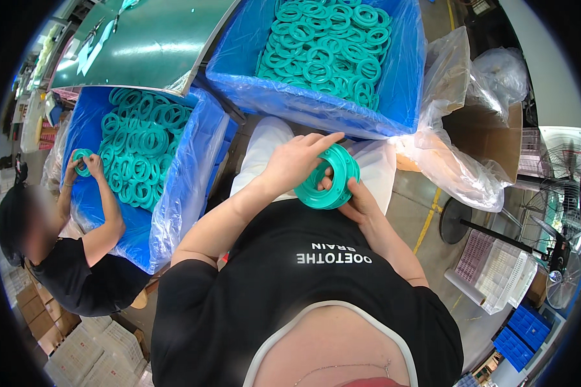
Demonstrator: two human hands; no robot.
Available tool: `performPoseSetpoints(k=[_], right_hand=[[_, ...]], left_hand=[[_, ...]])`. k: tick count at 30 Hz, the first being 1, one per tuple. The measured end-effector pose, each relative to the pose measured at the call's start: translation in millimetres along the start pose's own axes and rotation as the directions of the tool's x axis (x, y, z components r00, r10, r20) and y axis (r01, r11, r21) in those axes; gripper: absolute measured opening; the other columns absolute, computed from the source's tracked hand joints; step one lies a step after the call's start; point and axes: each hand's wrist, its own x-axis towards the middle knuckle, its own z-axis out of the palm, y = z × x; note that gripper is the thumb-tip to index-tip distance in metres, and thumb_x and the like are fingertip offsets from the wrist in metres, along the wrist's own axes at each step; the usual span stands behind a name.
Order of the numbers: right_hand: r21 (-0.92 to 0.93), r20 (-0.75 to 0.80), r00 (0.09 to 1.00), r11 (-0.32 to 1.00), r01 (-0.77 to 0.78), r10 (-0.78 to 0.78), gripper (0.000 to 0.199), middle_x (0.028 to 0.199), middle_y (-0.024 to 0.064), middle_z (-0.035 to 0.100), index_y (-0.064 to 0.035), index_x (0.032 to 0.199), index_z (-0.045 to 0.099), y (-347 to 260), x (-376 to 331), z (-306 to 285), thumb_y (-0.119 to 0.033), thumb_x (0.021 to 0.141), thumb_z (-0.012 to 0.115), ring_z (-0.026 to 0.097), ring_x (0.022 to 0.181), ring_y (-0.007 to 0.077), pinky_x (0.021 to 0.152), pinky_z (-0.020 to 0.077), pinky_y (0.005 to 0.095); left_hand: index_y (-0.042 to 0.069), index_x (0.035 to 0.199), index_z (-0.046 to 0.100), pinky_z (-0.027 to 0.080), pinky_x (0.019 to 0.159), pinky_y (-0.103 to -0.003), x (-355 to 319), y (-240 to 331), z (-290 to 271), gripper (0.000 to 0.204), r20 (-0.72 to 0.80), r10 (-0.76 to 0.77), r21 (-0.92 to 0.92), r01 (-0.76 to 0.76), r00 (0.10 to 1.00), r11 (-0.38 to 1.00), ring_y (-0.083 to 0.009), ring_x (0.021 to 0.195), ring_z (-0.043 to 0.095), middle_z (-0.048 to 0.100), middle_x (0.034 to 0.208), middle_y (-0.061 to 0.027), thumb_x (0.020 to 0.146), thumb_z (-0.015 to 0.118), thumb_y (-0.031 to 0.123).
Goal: Sorting and inspecting green plastic manufacturing rings into bins.
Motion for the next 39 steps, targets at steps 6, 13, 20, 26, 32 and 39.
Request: performPoseSetpoints(k=[6, 13, 20, 26, 32, 39], right_hand=[[-0.155, -0.086, 0.995, 0.987, 0.041, -0.055, 0.043, 0.092, 0.0082, 0.062, -0.0024, 0.111, 0.054, -7.6, 5.1, 11.7, -0.022, 0.077, 0.072, 0.061, 0.091, 0.0213, 0.084, 0.0492, 0.0358], [-0.412, -0.262, 0.939, 0.906, 0.101, -0.224, 0.034, 0.088, 0.0105, 0.063, -0.0005, 0.1, 0.059, -22.8, 2.1, 4.2, -0.017, 0.073, 0.072, 0.062, 0.084, 0.02, 0.079, 0.0502, 0.0336], [-0.252, -0.136, 0.981, 0.962, 0.102, -0.14, 0.038, 0.094, 0.0103, 0.064, -0.0018, 0.101, 0.059, -22.6, 9.3, -12.0, -0.027, 0.076, 0.073, 0.061, 0.09, 0.0193, 0.082, 0.0485, 0.0329], [-0.201, -0.31, 0.897, 0.944, 0.261, -0.314, 0.041, 0.099, 0.0106, 0.062, -0.0015, 0.104, 0.057, -2.4, 8.9, 10.6, -0.029, 0.078, 0.072, 0.059, 0.096, 0.0194, 0.085, 0.0471, 0.0344], [-0.478, -0.301, 0.871, 0.852, 0.214, -0.388, 0.035, 0.095, 0.0085, 0.064, -0.0024, 0.107, 0.057, -17.4, -3.2, 11.5, -0.015, 0.077, 0.07, 0.06, 0.093, 0.017, 0.084, 0.0471, 0.0321], [-0.635, -0.358, 0.859, 0.77, 0.063, -0.366, 0.036, 0.089, 0.0084, 0.066, 0.0002, 0.102, 0.059, -27.0, -10.2, 8.7, -0.014, 0.073, 0.075, 0.063, 0.082, 0.0153, 0.075, 0.0492, 0.0293]], left_hand=[[0.018, 0.133, 0.043, 0.051, 0.076, -0.038, 7.8, 10.9, -10.9, 0.063, 0.147, 0.066, 0.334, -0.112, 0.987, 0.936, -0.0301, 0.095, 0.059, 0.058, 0.109, -0.0088, 0.074, 0.062, 0.006], [0.009, 0.109, 0.057, 0.05, 0.07, -0.033, -5.7, -14.8, -9.2, 0.033, -0.177, -0.006, 0.046, 0.014, 0.984, 0.999, -0.0232, 0.085, 0.059, 0.06, 0.101, -0.006, 0.077, 0.066, 0.012], [0.001, 0.092, 0.057, 0.047, 0.047, -0.027, -14.3, -25.6, -4.3, 0.012, 0.204, -0.491, -0.505, 0.52, 0.847, 0.689, -0.0118, 0.055, 0.057, 0.06, 0.086, -0.007, 0.088, 0.056, 0.012], [-0.001, 0.095, 0.049, 0.051, 0.049, -0.026, -26.8, -30.7, 21.7, 0.016, 0.117, -0.575, -0.81, 0.413, 0.81, 0.417, -0.013, 0.058, 0.059, 0.058, 0.08, -0.0083, 0.092, 0.052, 0.014], [0.004, 0.086, 0.048, 0.047, 0.055, -0.023, -48.7, -36.7, 31.5, 0.012, 0.228, -0.539, -0.78, 0.483, 0.811, 0.397, -0.01, 0.066, 0.057, 0.058, 0.078, -0.0046, 0.09, 0.055, 0.013], [0.004, 0.103, 0.061, 0.039, 0.063, -0.021, -34.9, -18.3, 5.1, 0.022, 0.128, -0.486, -0.787, 0.387, 0.864, 0.481, -0.0046, 0.073, 0.05, 0.061, 0.083, 0.0022, 0.091, 0.053, 0.021]])
